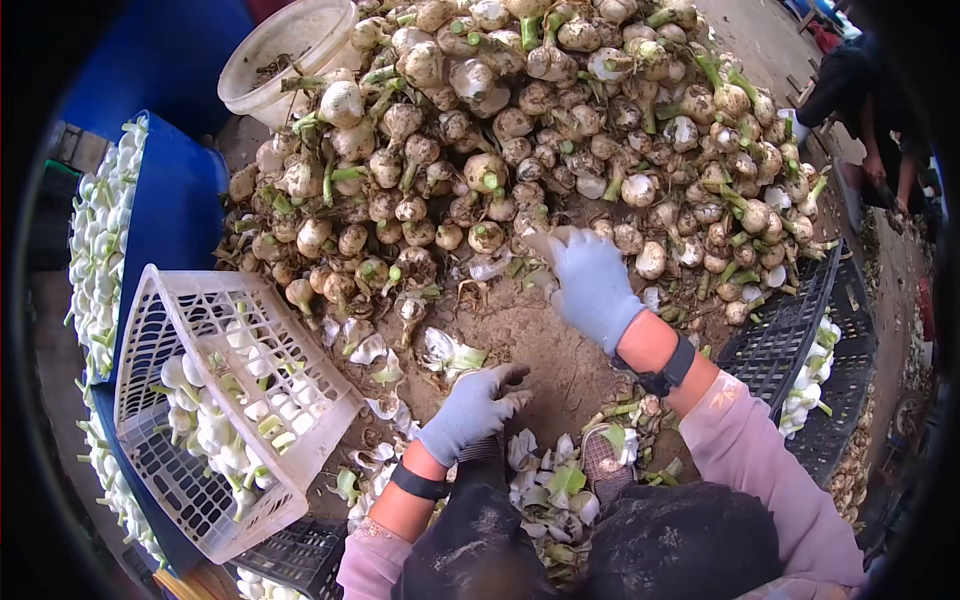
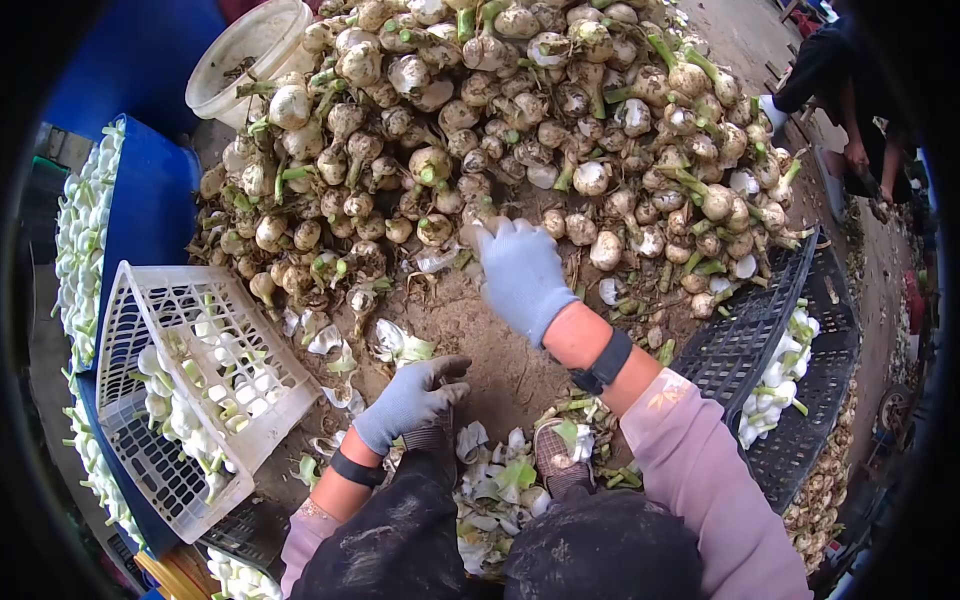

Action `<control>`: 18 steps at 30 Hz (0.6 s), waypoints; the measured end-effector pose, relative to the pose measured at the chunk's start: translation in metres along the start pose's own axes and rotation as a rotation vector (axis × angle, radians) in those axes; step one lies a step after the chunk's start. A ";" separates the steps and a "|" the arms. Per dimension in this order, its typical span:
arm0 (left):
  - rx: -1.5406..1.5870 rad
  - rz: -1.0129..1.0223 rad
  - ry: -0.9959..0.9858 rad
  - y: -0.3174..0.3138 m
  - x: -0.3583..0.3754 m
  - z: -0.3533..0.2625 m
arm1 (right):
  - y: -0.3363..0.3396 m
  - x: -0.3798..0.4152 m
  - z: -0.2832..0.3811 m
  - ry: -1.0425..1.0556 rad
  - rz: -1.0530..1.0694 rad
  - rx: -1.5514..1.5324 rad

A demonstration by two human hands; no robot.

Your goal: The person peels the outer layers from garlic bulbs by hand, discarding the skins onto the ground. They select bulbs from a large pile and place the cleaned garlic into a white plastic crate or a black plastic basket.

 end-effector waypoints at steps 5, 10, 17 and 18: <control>-0.046 -0.487 -0.221 0.073 -0.012 -0.034 | -0.023 -0.125 -0.007 0.048 0.128 -0.087; -0.510 -0.810 -0.454 0.097 0.014 -0.093 | -0.004 -0.063 0.020 0.181 0.148 -1.070; -0.373 -0.663 -0.265 0.040 0.023 -0.058 | -0.078 0.040 0.034 -0.356 0.498 -1.551; -0.355 -0.669 -0.229 0.036 0.025 -0.061 | -0.079 0.044 0.035 -0.362 0.524 -1.374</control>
Point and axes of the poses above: each hand's wrist, its own x-axis away from the middle knuckle, its own y-axis out of the back of the hand, z = x × y, the point moved 7 cm from there along -x, towards the middle knuckle, and after that the axes turned 8 degrees about z, right-handed, at the moved point
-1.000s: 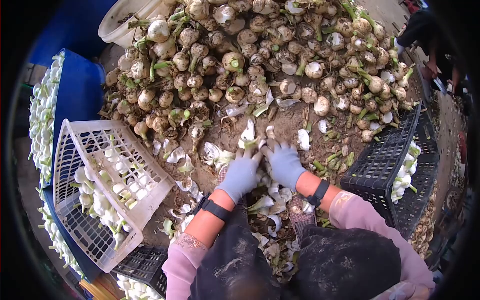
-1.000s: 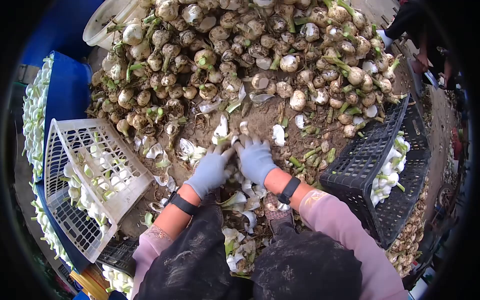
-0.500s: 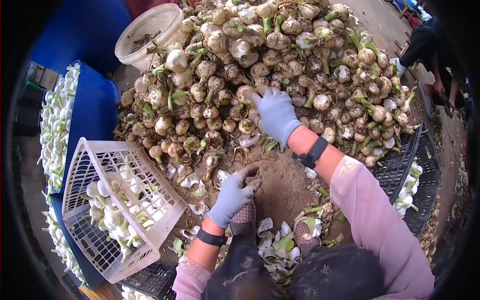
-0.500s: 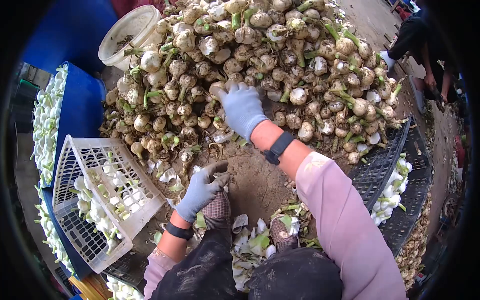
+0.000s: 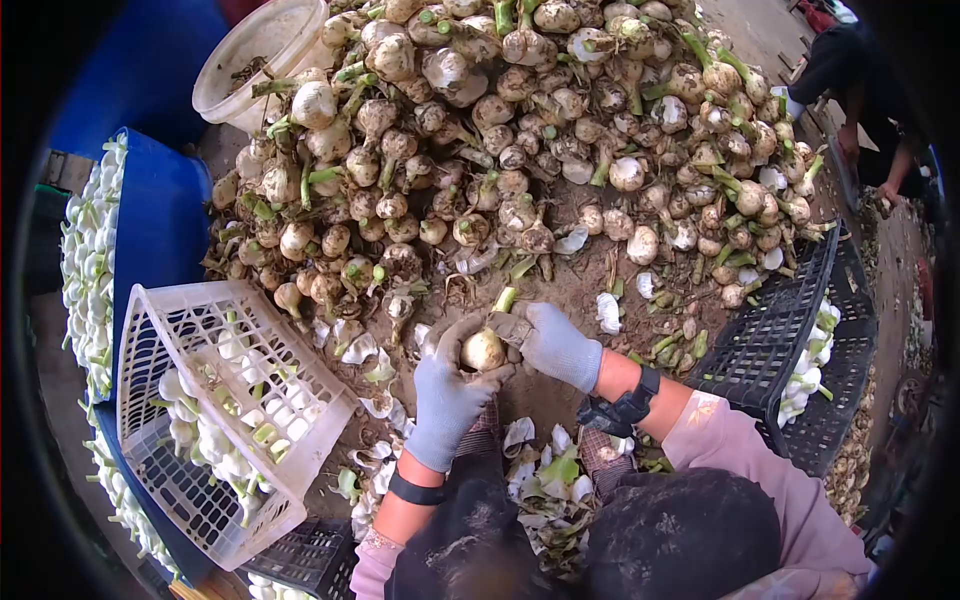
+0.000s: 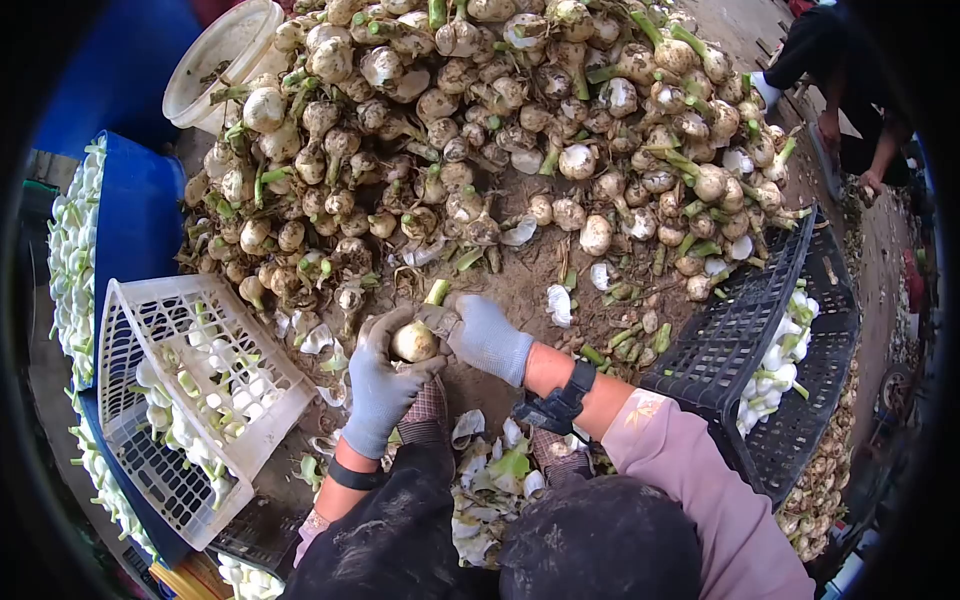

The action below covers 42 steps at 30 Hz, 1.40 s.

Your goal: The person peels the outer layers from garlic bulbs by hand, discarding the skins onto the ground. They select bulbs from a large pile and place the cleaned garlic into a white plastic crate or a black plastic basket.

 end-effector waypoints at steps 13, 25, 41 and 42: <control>-0.033 0.147 -0.056 -0.018 0.008 0.007 | -0.001 0.034 -0.017 0.150 -0.161 0.084; 0.864 0.295 0.256 -0.052 0.021 0.020 | 0.002 0.037 -0.024 0.076 0.095 -0.245; 1.226 0.062 0.378 -0.024 0.030 0.035 | 0.020 0.046 -0.017 0.039 -0.157 0.804; 1.396 0.026 0.342 -0.024 0.030 0.033 | 0.020 0.049 -0.017 0.040 -0.155 0.805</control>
Point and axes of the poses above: each hand's wrist, its own x-axis away from the middle knuckle, its own y-axis out of the back of the hand, z = x × y, the point moved 7 cm from there along -x, towards the middle knuckle, and after that the axes turned 8 degrees about z, right-handed, at the moved point
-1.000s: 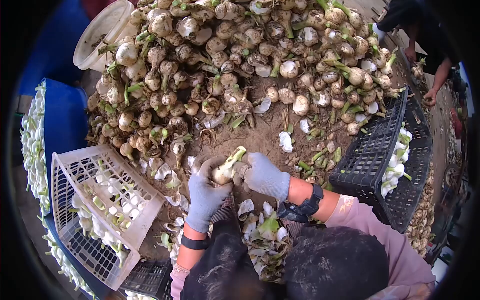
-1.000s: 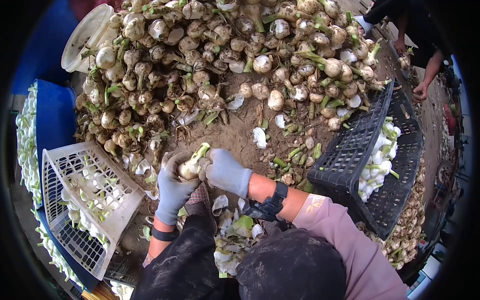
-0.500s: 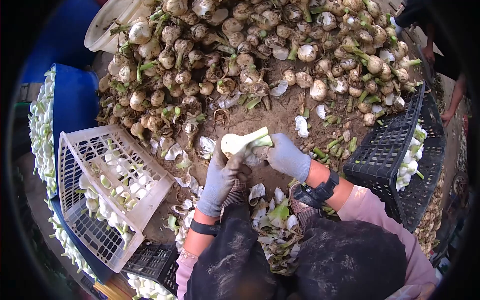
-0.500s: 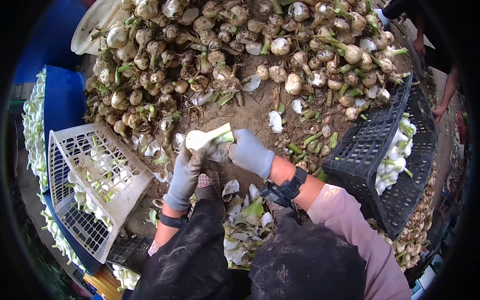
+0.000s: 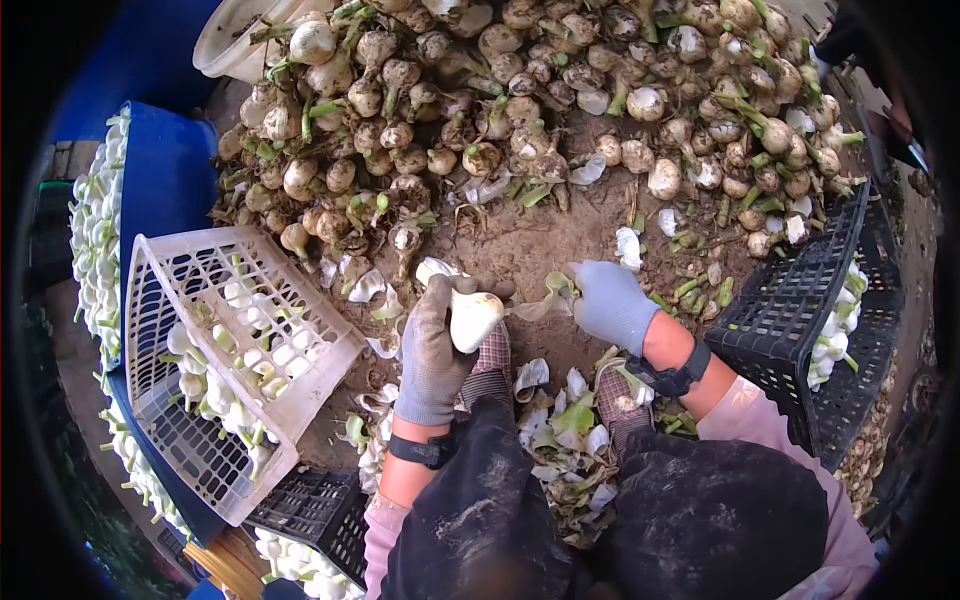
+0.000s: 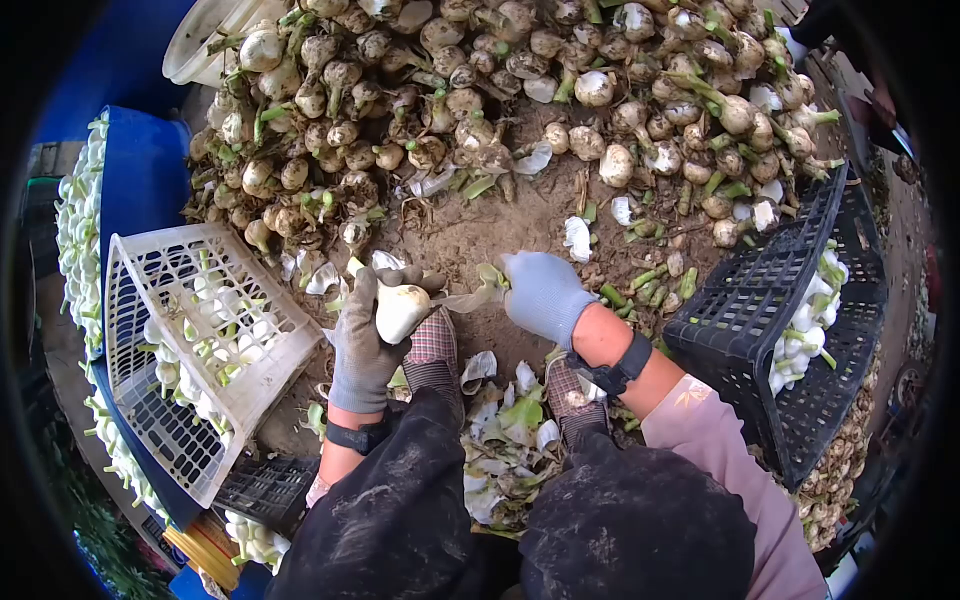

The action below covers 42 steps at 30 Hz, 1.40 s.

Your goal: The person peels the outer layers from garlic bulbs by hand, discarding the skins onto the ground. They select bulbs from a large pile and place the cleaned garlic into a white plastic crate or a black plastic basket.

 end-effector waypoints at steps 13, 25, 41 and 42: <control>-0.183 -0.168 -0.291 0.018 0.009 -0.047 | 0.020 -0.007 0.082 0.328 -0.072 0.151; -0.979 -0.113 -0.382 -0.009 0.009 -0.051 | 0.017 -0.025 0.108 0.340 -0.323 0.393; 0.580 0.524 -0.631 -0.042 0.134 -0.229 | 0.044 -0.082 0.089 0.342 -0.182 0.128; 0.562 0.525 -0.672 -0.047 0.132 -0.233 | 0.045 -0.097 0.109 0.409 -0.239 0.174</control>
Point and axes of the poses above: each hand's wrist, its own x-axis away from the middle knuckle, its own y-axis out of the back of the hand, z = x × y, the point moved 7 cm from there along -x, towards the middle knuckle, and after that the axes turned 8 degrees about z, right-handed, at the moved point
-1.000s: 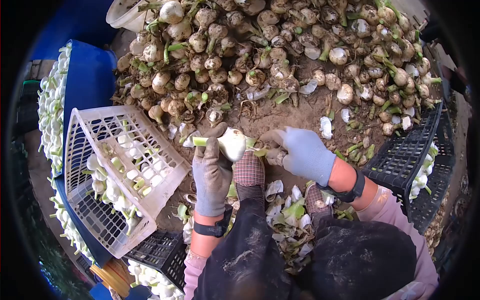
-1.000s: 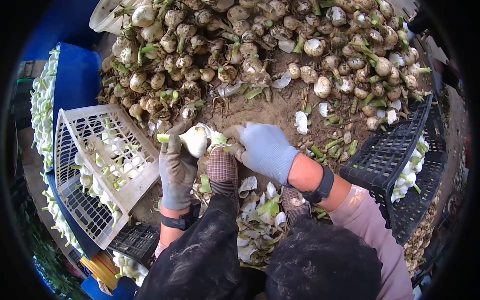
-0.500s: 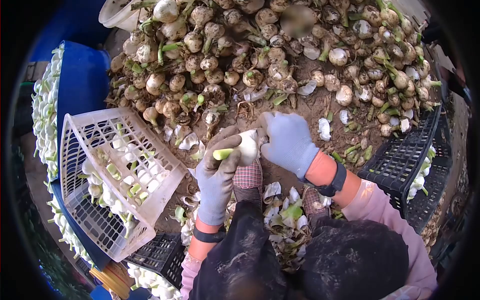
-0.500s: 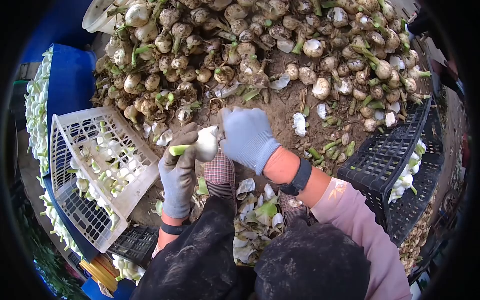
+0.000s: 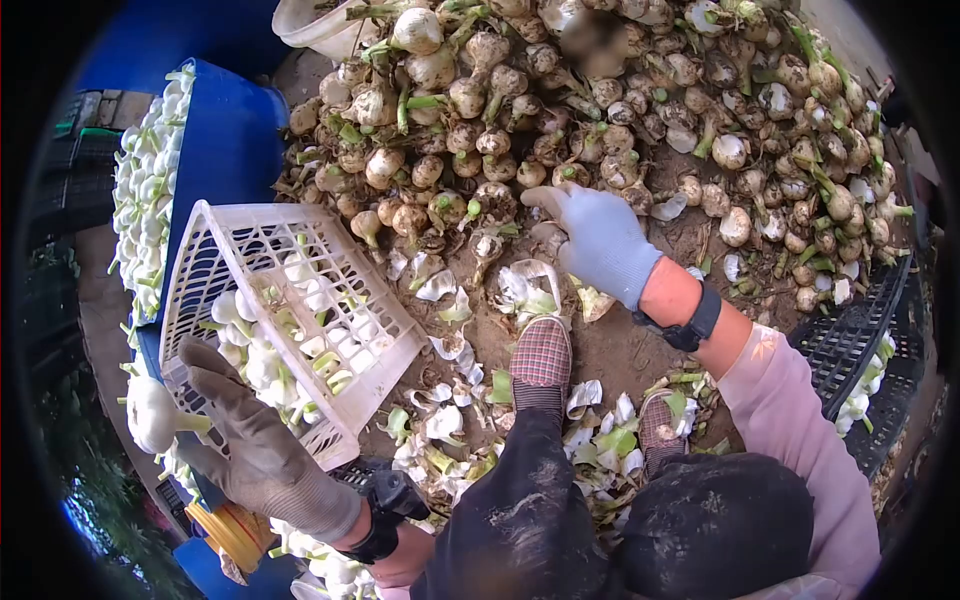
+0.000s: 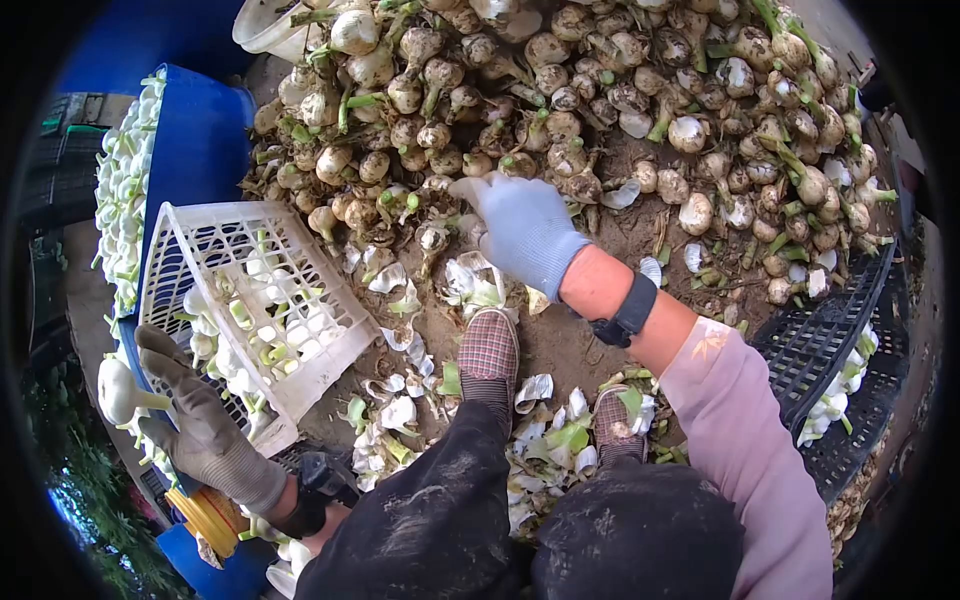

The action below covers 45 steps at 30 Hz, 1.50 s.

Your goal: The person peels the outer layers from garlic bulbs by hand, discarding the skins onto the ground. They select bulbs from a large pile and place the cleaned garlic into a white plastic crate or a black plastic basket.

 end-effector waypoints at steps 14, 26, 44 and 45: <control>-1.311 -0.194 0.616 0.183 0.045 0.143 | -0.010 0.042 -0.012 -0.112 0.052 -1.113; -1.907 0.194 0.523 0.143 0.060 0.177 | -0.037 0.113 -0.021 -0.512 0.241 -0.950; -1.043 -0.170 1.002 0.190 0.088 0.197 | -0.033 0.144 -0.048 -0.425 0.057 -1.268; -1.066 -0.199 0.983 0.210 0.095 0.189 | -0.033 0.146 -0.046 -0.424 0.060 -1.273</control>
Point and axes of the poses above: each hand's wrist, its own x-axis away from the middle knuckle, its own y-axis out of the back of the hand, z = x × y, the point moved 7 cm from there along -x, towards the middle knuckle, and after that the axes turned 8 degrees about z, right-handed, at the moved point
